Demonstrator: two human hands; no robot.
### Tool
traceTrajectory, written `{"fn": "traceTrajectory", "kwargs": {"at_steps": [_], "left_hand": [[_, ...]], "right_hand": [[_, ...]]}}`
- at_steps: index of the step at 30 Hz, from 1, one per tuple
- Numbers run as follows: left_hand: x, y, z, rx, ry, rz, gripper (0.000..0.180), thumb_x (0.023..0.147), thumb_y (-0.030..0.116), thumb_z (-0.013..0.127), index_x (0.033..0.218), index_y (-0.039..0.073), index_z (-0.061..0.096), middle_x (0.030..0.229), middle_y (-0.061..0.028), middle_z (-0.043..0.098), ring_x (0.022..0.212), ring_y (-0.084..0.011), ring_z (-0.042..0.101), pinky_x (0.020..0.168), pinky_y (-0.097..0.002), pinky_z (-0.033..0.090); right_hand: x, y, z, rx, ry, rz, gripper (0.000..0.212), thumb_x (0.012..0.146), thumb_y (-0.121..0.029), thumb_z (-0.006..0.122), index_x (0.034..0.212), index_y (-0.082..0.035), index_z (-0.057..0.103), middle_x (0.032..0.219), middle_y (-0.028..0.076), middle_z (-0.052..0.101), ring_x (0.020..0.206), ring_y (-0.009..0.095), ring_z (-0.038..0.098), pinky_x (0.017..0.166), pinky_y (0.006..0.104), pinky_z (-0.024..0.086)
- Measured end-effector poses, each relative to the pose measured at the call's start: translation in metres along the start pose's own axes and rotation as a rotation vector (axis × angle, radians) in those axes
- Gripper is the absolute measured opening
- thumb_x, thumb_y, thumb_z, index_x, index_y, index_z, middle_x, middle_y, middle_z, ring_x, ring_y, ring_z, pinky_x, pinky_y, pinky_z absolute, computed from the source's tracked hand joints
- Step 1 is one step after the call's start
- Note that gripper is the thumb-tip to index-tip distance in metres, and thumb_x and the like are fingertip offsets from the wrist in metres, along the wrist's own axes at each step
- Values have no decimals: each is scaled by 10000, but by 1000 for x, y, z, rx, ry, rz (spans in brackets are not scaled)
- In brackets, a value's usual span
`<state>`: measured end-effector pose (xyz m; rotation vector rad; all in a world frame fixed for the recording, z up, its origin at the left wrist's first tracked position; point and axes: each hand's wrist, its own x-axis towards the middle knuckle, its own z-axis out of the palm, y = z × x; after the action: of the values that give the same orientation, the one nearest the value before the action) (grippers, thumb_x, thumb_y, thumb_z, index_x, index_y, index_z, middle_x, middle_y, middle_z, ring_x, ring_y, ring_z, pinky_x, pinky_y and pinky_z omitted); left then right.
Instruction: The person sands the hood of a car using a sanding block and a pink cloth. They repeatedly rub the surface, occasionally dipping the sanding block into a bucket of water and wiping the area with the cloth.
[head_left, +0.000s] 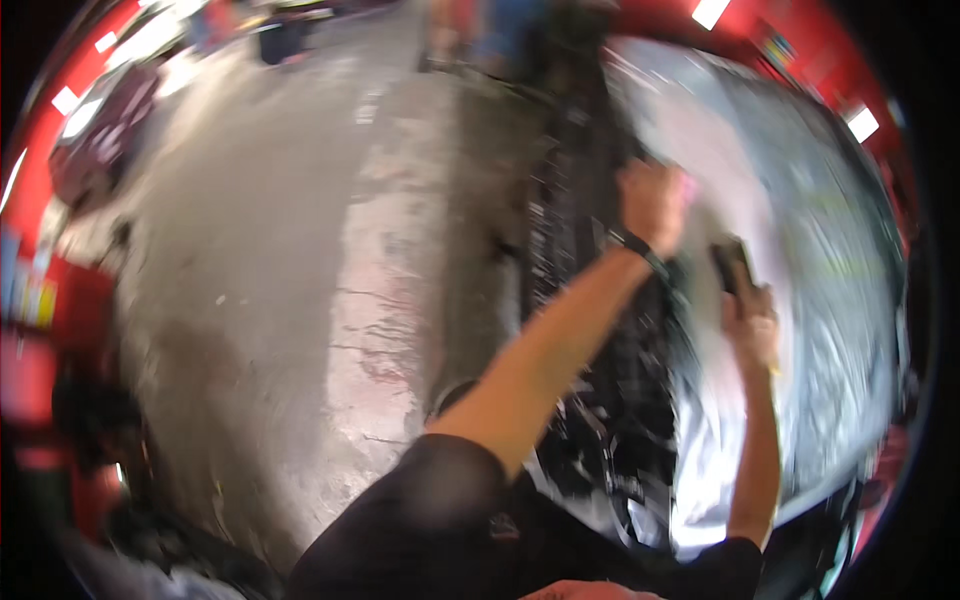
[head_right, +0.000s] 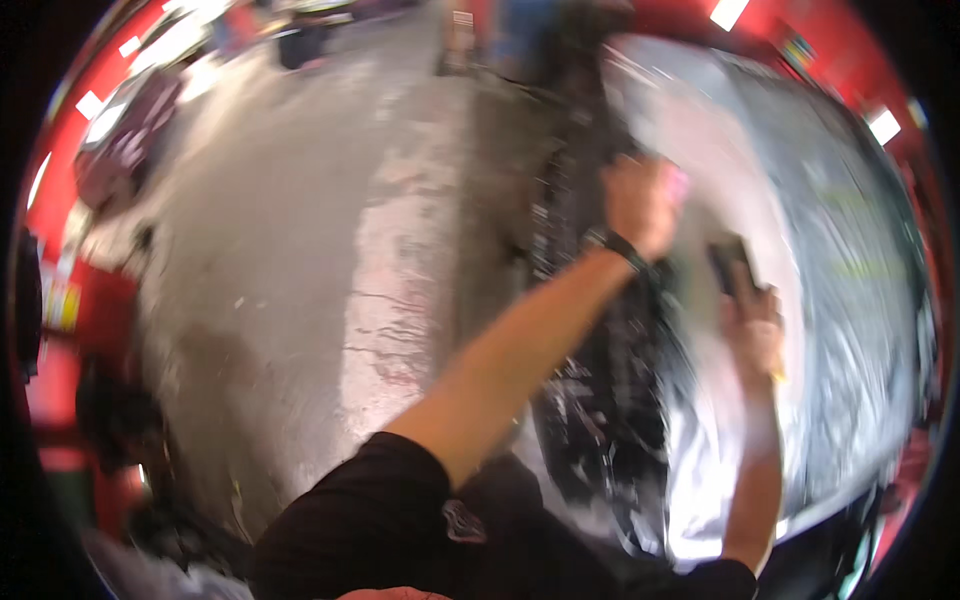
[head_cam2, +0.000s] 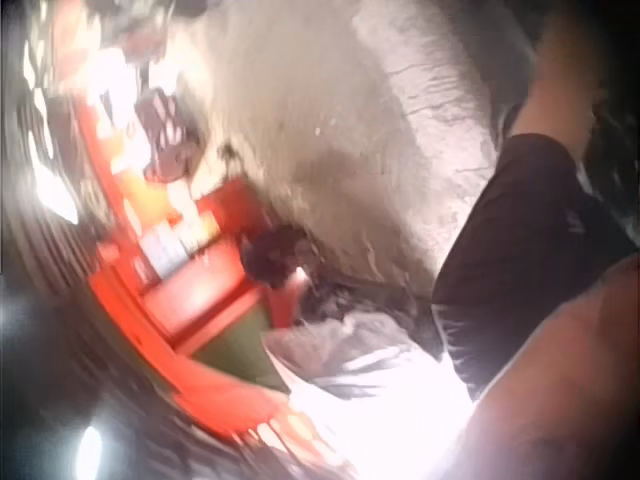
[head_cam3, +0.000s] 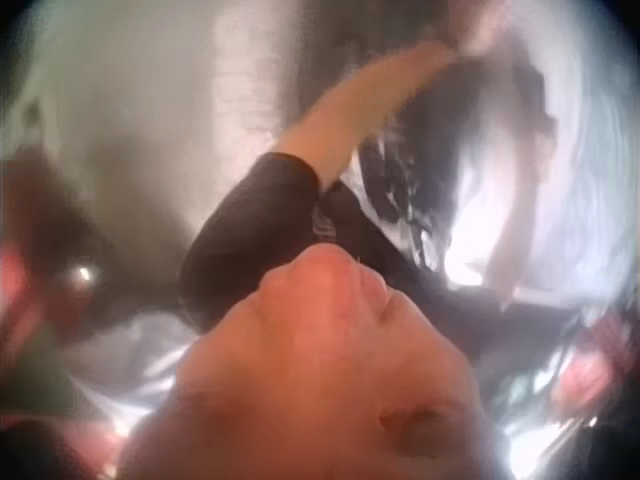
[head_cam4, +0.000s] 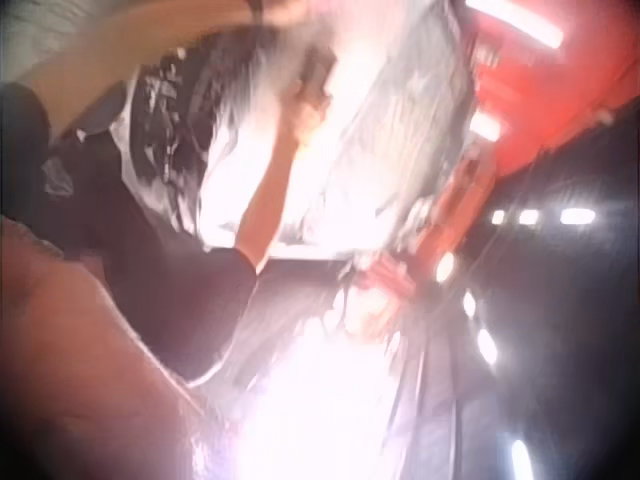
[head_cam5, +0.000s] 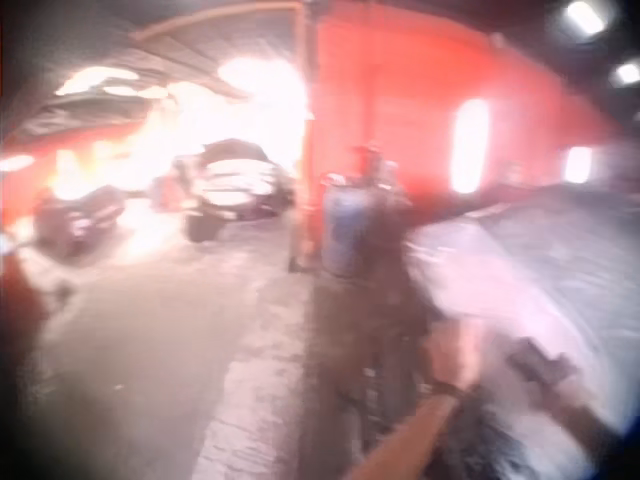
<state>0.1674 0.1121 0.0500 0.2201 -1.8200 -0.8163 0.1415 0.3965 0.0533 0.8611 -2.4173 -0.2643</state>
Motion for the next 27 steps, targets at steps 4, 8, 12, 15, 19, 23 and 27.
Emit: {"fn": "traceTrajectory", "kwargs": {"at_steps": [4,8,12,15,19,23,27], "left_hand": [[6,-25,-13,188,-141,-5,277,734,191,741,960,103,606,878,-129,624,861,-356,591,743,-518,427],[3,-7,3,171,-165,-34,421,763,220,774,1118,99,584,1070,-102,634,1045,-361,585,867,-520,437],[-5,20,12,147,-265,-59,427,785,214,760,1146,86,572,1121,-107,630,1090,-365,573,901,-520,434],[-1,-4,4,220,-231,-64,426,790,213,756,1149,83,566,1138,-113,623,1097,-369,569,907,-523,434],[2,-13,-5,241,-223,-106,430,795,214,751,1160,81,565,1142,-115,621,1094,-370,569,908,-530,432],[-1,-8,-1,210,-188,-86,440,793,214,751,1169,79,565,1128,-114,627,1083,-366,571,895,-524,431],[-4,13,7,120,-223,-86,416,804,212,739,1158,86,563,1126,-116,627,1075,-378,568,884,-529,427]], "right_hand": [[-10,-47,-81,244,-207,-20,600,879,-358,696,1448,-287,519,1011,168,558,921,344,594,813,464,508],[90,11,-19,78,-180,169,534,939,-499,582,1440,-327,518,1132,191,569,1044,369,605,880,480,513],[123,47,14,-24,-195,387,499,967,-516,530,1400,-268,554,1263,202,547,1219,350,548,968,477,486],[100,-7,-15,140,-206,252,491,953,-484,573,1387,-256,564,1231,193,552,1150,341,583,896,483,518],[20,-60,-69,183,-142,50,534,896,-440,664,1393,-275,561,1134,187,557,985,342,631,746,470,557],[62,-42,-40,152,-91,22,534,895,-466,651,1388,-279,567,1107,188,561,975,339,632,775,482,556],[163,-10,11,62,-165,288,471,960,-489,525,1341,-218,577,1205,217,577,1140,379,603,888,520,529]]}}
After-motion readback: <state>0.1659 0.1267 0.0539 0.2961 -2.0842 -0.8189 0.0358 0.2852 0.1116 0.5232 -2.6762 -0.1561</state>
